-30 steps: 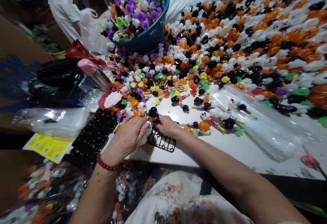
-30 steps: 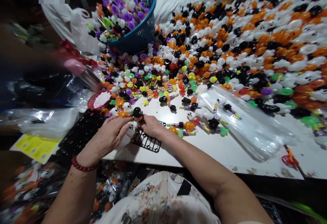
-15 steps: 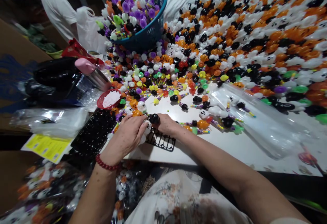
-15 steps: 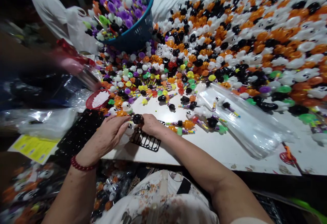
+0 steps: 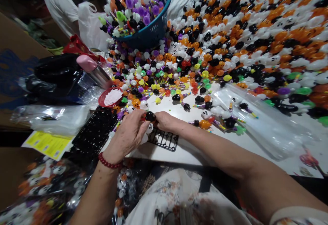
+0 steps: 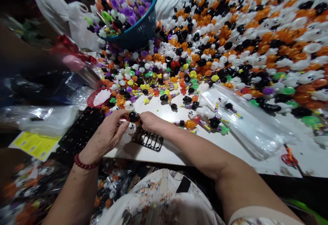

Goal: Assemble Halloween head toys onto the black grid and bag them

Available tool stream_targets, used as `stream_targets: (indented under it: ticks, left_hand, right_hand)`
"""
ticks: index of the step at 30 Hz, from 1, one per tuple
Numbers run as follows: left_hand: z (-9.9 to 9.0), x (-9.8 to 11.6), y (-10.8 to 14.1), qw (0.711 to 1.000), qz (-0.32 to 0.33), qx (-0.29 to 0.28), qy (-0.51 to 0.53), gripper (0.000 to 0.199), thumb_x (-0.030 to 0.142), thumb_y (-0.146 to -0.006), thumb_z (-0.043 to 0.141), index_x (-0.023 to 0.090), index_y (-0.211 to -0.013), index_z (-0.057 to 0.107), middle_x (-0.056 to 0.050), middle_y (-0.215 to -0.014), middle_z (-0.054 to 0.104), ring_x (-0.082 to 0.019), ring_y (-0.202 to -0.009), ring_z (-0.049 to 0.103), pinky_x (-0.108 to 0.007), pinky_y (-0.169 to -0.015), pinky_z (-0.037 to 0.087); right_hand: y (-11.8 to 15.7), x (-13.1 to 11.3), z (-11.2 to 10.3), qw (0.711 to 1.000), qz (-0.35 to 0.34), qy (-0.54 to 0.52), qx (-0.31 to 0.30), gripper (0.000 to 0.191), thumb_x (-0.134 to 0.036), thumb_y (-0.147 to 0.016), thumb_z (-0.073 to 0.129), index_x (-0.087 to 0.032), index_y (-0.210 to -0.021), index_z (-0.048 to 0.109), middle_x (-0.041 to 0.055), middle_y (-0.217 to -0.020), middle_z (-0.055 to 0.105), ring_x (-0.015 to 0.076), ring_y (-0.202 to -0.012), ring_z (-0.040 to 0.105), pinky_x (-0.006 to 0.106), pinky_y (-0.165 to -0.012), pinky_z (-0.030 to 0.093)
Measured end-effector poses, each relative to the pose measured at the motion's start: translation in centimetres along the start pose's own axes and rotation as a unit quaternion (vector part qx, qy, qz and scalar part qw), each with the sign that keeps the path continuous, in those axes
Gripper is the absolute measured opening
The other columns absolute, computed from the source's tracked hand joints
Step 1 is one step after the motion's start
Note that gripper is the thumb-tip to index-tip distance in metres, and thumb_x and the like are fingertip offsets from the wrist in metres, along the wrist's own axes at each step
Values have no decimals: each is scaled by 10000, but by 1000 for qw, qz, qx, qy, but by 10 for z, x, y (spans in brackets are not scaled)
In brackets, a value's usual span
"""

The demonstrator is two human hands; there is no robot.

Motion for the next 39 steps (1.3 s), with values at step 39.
stream_targets:
  ticks: [39]
  left_hand:
    - [7,-2,-1,997,63,-5,-49,393,324,-972,458,222,-1346,517,-112,-1337,621,-235,-1204,593,-446,-1013,357]
  right_hand:
    - [11,-3,15,994,-57,50,78,141,-114,-896,551,-130,-1001,644,77,-935,657,182,-872,579,278,-822,426]
Point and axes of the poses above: each hand's wrist, its own y-axis away from the middle knuckle, its own z-axis out of the palm, x = y × z, the point moved 4 cm from there along -y, towards the middle knuckle
